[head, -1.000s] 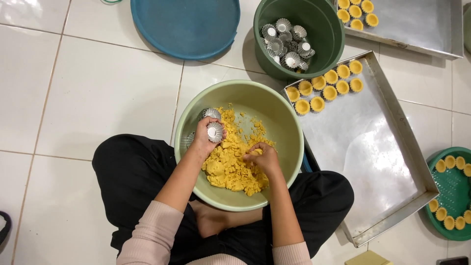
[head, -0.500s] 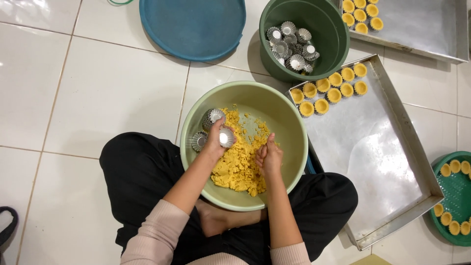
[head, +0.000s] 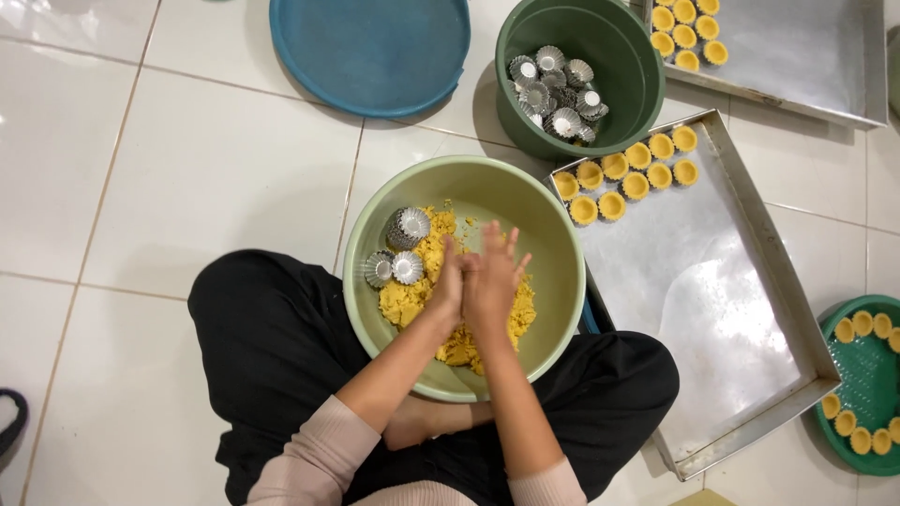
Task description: The person sits on the floor and uses their hands to scoop yellow dough from a green bowl. They press the dough into small silver foil cups and place the filled cups onto a metal baking tray.
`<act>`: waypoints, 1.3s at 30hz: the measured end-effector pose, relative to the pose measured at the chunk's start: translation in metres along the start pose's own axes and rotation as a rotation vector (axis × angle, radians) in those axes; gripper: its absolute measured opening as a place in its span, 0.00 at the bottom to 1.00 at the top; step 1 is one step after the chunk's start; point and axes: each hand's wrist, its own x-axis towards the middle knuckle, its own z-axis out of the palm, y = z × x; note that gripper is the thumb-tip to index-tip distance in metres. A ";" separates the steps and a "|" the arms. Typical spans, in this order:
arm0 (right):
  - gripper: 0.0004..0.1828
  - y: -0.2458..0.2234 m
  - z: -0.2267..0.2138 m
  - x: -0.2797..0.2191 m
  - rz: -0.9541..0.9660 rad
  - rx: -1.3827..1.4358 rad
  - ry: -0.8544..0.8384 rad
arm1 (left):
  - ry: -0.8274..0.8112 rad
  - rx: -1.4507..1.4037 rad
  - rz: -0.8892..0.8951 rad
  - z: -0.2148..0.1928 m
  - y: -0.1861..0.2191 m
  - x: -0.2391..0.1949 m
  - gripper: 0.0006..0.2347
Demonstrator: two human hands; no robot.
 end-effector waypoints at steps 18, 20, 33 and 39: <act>0.18 0.109 0.019 0.006 0.296 0.983 0.101 | 0.190 0.258 0.362 -0.018 0.005 -0.007 0.16; 0.15 0.099 0.025 -0.014 0.281 0.895 -0.019 | 0.215 0.303 0.407 -0.015 0.005 -0.017 0.14; 0.21 0.138 0.030 -0.002 0.244 0.646 -0.091 | -0.093 0.923 0.447 -0.051 0.025 -0.013 0.12; 0.22 0.105 0.015 -0.007 0.200 0.569 -0.160 | -0.102 1.026 0.570 -0.048 0.028 -0.022 0.08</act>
